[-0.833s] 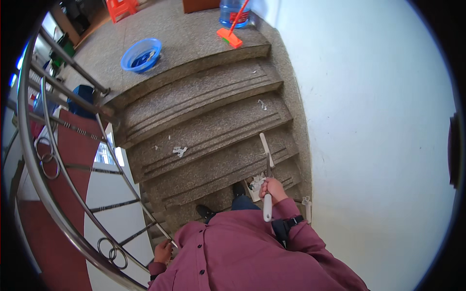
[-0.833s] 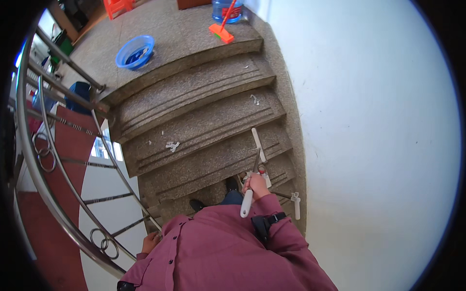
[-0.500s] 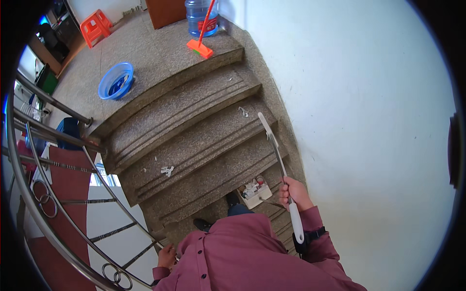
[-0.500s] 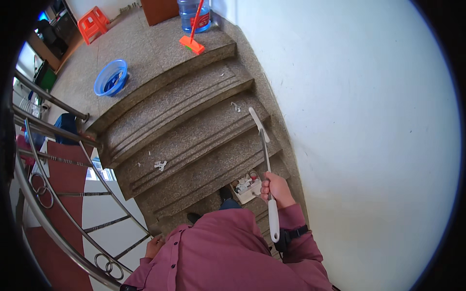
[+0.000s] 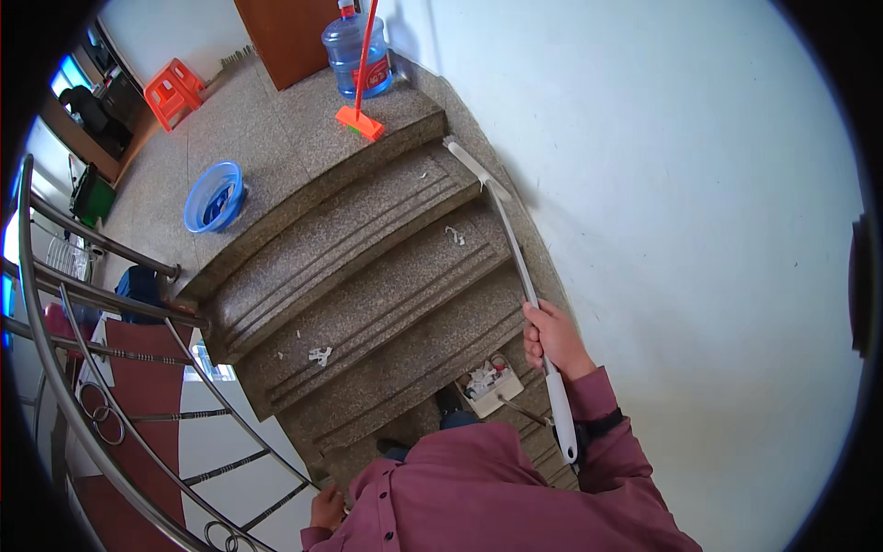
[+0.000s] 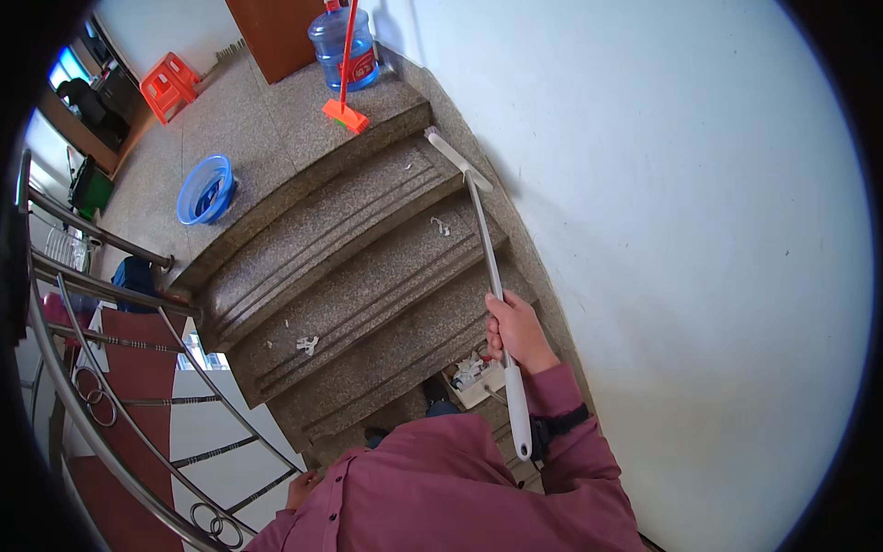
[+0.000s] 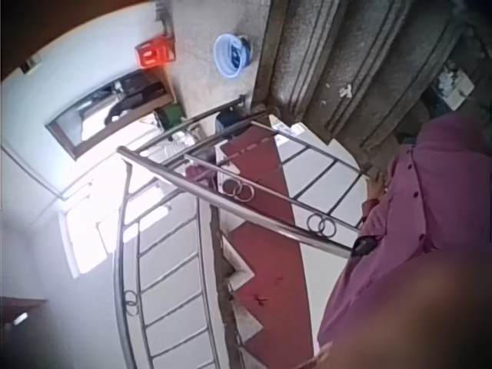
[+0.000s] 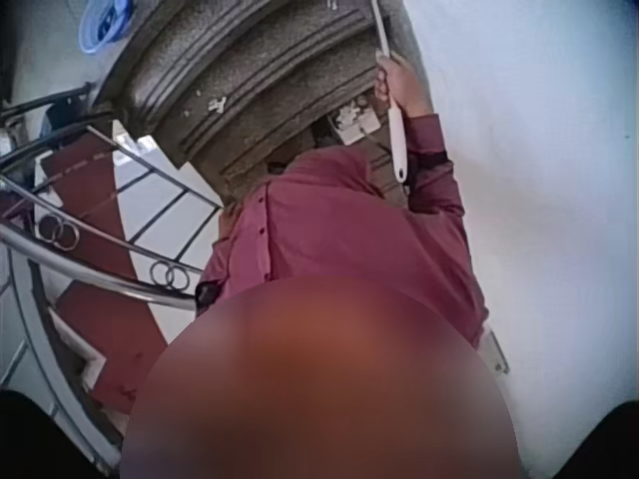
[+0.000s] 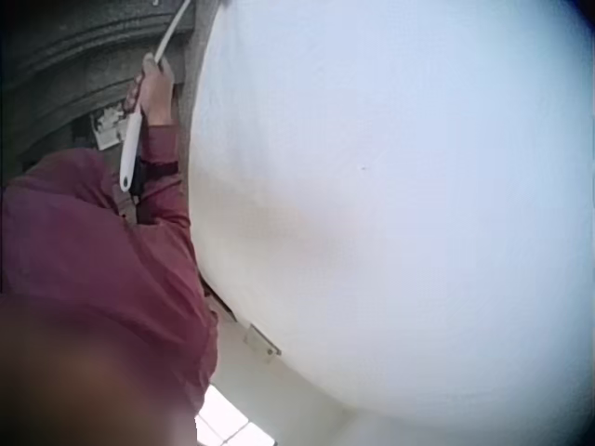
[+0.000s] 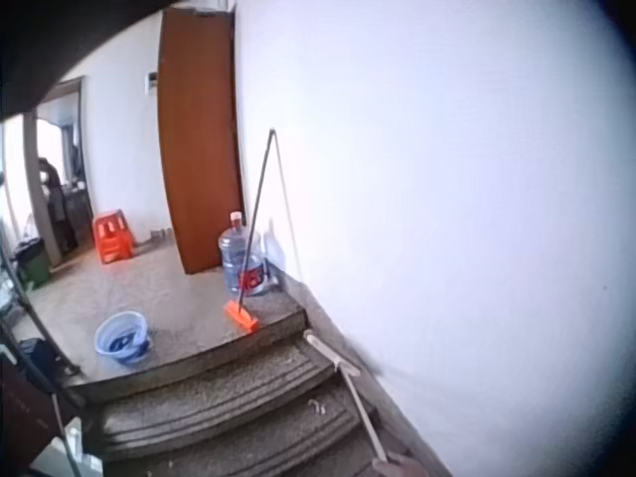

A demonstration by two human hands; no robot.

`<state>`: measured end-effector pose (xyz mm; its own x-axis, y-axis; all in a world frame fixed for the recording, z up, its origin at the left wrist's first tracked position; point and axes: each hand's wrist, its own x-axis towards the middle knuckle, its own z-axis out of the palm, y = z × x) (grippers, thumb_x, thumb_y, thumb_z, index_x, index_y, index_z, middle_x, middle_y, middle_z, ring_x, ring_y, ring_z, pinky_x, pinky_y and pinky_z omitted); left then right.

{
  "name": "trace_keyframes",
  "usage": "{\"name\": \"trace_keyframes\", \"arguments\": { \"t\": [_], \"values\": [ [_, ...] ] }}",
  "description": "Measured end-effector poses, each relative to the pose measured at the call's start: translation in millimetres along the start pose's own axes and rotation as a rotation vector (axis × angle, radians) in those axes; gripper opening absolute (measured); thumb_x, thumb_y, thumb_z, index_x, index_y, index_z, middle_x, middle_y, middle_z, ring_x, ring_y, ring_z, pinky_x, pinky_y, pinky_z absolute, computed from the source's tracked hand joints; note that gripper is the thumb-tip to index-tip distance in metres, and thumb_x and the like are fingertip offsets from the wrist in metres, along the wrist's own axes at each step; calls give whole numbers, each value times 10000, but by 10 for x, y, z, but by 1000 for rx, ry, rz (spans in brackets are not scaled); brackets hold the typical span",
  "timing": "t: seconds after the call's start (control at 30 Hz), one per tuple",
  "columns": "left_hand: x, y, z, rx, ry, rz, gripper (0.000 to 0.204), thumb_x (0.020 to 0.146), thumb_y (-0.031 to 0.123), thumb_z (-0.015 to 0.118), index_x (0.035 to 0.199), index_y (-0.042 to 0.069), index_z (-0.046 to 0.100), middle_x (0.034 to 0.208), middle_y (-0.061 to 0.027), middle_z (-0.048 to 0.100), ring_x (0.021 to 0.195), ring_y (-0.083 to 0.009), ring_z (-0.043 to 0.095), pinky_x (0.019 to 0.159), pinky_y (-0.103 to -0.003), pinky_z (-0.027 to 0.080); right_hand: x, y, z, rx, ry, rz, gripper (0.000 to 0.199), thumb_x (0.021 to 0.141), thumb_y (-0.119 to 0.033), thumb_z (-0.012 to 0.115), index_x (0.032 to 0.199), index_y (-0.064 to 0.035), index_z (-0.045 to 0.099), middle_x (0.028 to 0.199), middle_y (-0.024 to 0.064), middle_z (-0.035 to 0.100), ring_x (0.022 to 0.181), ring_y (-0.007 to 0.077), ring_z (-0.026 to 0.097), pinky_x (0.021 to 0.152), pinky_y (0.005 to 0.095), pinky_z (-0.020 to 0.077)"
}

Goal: Cleaning dust and debris from a flight of stairs using a brush and a small hand-held dustpan.

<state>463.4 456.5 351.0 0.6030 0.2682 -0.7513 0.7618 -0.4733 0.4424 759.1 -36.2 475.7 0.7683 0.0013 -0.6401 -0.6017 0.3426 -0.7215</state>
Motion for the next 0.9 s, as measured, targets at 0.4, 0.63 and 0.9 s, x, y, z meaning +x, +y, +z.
{"name": "trace_keyframes", "arguments": {
  "t": [0.4,0.63,0.9],
  "values": [
    [44,-126,-17,164,-40,-27,468,956,345,629,1256,-12,655,1134,-198,721,1060,-262,696,913,-354,531,635,208,-569,-21,28,-85,155,1021,-228,545,931,-121,477,617,-22,442,406,94,407,358,296,340],
    [-61,112,-157,74,33,52,284,947,229,588,1051,-15,688,729,-54,658,598,-111,610,530,-300,475,447,594,-569,128,105,-64,150,1032,-259,527,947,-151,468,621,-37,441,420,85,415,365,290,353],
    [287,-616,-114,95,6,215,323,927,233,603,1082,-39,682,829,-129,718,722,-173,691,639,-331,531,333,1023,-633,165,190,-75,161,1026,-238,524,930,-116,482,617,-6,457,399,115,426,355,320,369]
  ]
}}
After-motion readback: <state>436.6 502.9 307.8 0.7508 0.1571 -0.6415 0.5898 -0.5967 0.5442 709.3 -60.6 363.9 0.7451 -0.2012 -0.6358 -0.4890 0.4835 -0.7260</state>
